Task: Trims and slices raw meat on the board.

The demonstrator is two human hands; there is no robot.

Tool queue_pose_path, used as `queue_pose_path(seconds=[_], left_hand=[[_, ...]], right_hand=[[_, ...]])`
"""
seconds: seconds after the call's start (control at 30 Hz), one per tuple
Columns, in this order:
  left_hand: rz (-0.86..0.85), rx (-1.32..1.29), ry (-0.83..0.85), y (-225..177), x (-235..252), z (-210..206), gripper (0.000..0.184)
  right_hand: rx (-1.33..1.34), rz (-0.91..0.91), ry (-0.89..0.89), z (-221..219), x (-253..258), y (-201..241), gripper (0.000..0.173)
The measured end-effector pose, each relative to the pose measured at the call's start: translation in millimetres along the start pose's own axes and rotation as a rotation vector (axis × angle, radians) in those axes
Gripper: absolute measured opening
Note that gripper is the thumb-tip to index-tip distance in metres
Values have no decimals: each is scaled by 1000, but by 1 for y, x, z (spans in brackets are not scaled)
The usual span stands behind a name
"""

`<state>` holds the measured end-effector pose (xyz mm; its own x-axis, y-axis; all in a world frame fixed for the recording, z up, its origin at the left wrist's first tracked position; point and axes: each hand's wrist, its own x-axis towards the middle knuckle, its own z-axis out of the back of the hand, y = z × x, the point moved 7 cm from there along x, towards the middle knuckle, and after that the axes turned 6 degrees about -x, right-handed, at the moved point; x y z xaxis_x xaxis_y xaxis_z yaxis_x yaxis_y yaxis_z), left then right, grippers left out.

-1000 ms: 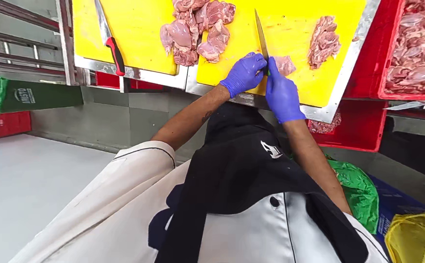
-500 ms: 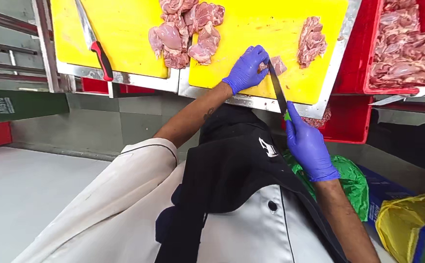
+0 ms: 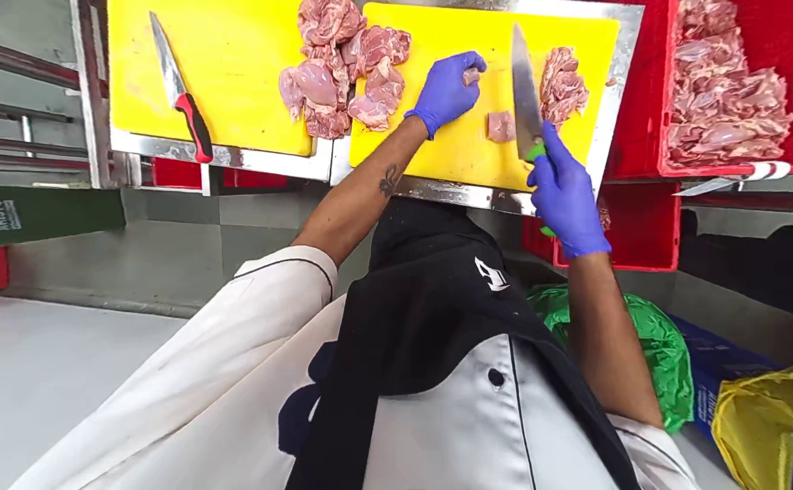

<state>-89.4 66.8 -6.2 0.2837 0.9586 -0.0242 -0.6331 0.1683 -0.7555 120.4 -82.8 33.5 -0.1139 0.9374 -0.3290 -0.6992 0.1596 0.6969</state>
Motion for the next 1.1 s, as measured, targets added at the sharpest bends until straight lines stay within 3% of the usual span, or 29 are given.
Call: queue_pose_path(seconds=[0.13,0.23,0.3,0.4,0.5,0.6,0.8,0.9,1.0,1.1], left_hand=[[-380,-39,381,-39,5,-47,25],[-415,137,537,-44,-13,-61,28],[-291,182,507,-35,-27,-52,30],[-197,122,292,-20,-43,-37,31],[-189,58,153,-16,-53,-37,24],[-210,67,120,-15,-60,-40,24],[-197,142,157,-20,-57,-43,24],[-142,-23,143,-13,-50,-30,22],[-97,-223,51,-4,-30,-6,22],[-233,-20,300,-21,-36,-23,33]], right_hand=[[204,-131,-100,20,-43,-32,52],[189,-168,-74,11,-66,-41,51],[61,-150,-22,1,-76,-41,50],[-232,-54,13,-6,-87,-24,50],[-441,18,54,-5,-99,-5,51],[-535,24,117,-6,-100,-3,52],[-372,60,28,-41,1,9,54],[-289,96,-5,-33,28,6,51],[-249,70,-113,-1,21,-2,52],[-149,24,-155,26,9,-14,54]])
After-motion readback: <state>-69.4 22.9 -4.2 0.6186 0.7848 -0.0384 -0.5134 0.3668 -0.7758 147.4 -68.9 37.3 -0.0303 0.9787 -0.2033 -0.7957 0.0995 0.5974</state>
